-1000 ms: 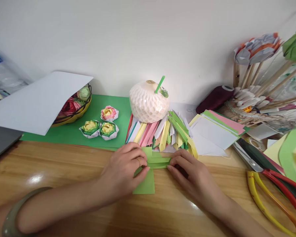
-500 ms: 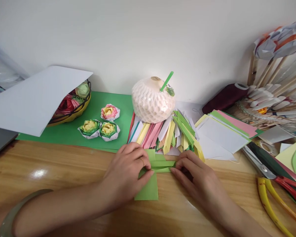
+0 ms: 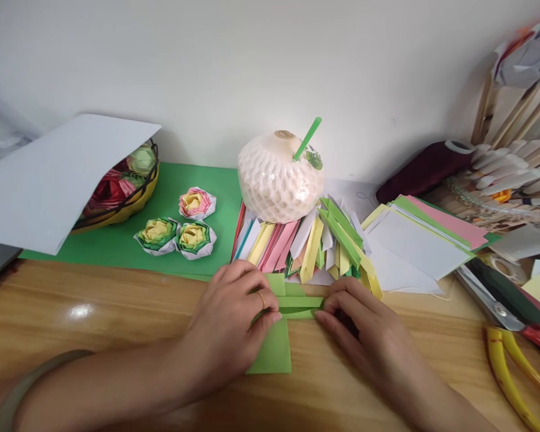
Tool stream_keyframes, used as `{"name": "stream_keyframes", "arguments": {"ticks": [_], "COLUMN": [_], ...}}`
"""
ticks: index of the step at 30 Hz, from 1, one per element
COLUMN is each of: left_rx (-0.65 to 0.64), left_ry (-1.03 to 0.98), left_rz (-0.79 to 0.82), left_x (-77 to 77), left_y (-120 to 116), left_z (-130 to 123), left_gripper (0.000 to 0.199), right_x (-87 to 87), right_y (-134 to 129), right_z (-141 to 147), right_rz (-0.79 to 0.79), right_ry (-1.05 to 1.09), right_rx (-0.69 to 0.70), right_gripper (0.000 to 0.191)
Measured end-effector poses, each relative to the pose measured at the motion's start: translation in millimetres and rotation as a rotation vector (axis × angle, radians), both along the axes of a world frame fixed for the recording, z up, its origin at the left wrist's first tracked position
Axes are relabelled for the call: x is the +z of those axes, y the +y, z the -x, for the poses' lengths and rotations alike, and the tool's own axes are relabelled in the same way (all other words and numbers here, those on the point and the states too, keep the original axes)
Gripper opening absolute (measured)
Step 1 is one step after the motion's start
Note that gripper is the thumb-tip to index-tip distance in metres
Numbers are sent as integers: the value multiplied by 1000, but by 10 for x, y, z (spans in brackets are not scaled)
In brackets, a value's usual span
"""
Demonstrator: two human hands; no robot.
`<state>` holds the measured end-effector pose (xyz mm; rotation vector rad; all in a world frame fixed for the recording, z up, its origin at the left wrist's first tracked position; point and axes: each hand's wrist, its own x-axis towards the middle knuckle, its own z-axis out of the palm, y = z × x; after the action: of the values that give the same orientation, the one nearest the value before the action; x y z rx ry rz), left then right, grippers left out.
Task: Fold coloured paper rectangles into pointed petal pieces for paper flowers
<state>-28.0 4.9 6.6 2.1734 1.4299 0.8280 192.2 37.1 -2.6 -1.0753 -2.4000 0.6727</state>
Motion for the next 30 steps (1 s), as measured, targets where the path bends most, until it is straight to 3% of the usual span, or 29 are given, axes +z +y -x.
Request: {"name": "stream_keyframes", "arguments": {"ticks": [10,15,20,22,25,30], "left_rx": [9,19,-225,-264,-251,-266], "left_ry": [166,309,380,427,483,518], "left_rz": [-103,-230,-514,-535,-574,-639], "left_x": [-38,-40,-79,-106,-131,-127], "left_y": [7,27,-11,-53,-126,-215], "left_z": [-20,-7,44,56,50,40], "left_gripper": [16,18,29,30,30,31], "right_x": [4,-19,-21,18,92,125], "right_y": [10,2,-13,-33,-92,-177], "right_z": [0,7,-8,-22,-20,25], "right_rz": [-12,-30,-189,-321,-465,-449], "right_ry": [-41,-58,-70,-98,-112,-167], "right_rx": [-8,-19,-39,-3,158,315], "right_gripper": [16,15,7,11,28,38]}}
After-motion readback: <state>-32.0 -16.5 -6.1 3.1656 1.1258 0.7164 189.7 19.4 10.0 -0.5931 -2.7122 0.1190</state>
